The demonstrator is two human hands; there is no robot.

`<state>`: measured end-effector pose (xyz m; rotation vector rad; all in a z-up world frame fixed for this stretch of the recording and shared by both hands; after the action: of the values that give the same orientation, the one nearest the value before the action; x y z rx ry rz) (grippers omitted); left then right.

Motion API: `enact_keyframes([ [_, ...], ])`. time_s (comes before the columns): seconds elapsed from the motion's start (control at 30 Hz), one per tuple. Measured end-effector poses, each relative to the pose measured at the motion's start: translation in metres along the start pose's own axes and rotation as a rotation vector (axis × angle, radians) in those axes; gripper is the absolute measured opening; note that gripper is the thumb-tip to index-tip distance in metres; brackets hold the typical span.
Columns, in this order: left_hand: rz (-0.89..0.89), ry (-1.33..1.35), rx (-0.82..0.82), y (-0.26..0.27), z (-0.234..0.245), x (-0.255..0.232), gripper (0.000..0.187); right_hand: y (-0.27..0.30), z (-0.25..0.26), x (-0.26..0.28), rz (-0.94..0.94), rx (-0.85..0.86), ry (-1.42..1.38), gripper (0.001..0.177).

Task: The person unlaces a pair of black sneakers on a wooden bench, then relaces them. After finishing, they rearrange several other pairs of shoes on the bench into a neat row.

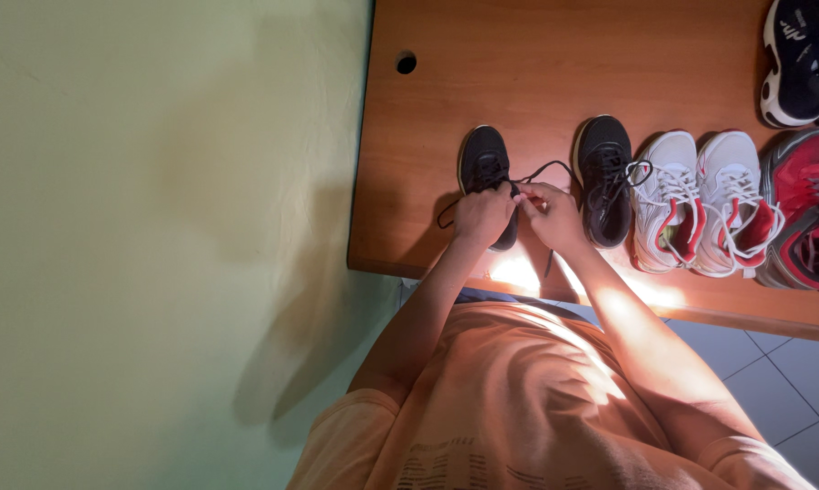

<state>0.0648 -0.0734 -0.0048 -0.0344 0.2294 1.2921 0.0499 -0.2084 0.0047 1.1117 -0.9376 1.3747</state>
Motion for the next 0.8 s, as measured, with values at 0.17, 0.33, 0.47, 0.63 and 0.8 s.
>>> enact_keyframes([
  [0.17, -0.018, 0.011, -0.089, 0.004, 0.002, -0.003, 0.018, -0.006, -0.001, -0.019, -0.026, 0.05, -0.091, 0.024],
  [0.33, -0.015, 0.025, -0.151, 0.005, 0.001, -0.002, 0.012, -0.012, -0.01, -0.055, -0.324, 0.039, -0.451, 0.02],
  [0.47, 0.022, 0.03, -0.102, 0.011, -0.001, 0.005, 0.014, -0.011, -0.007, -0.05, -0.311, -0.02, -0.281, 0.014],
  [0.63, 0.02, -0.024, -0.357, 0.035, 0.023, 0.02, 0.055, -0.01, 0.018, -0.027, -0.088, -0.213, -0.325, 0.006],
  [0.8, 0.122, 0.094, -0.484, 0.061, 0.032, 0.041, 0.063, -0.007, 0.083, -0.053, -0.281, -0.479, -1.149, 0.011],
])
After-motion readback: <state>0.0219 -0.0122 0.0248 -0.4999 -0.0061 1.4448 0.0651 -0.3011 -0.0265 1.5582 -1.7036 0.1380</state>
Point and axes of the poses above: each hand's wrist, its own y-axis away from the middle knuckle, its own z-axis out of the back of the hand, x = y × z, the point moved 7 cm from there along -y, towards the middle knuckle, and after that the axes turned 14 degrees about -y, right-handed, at the moved point
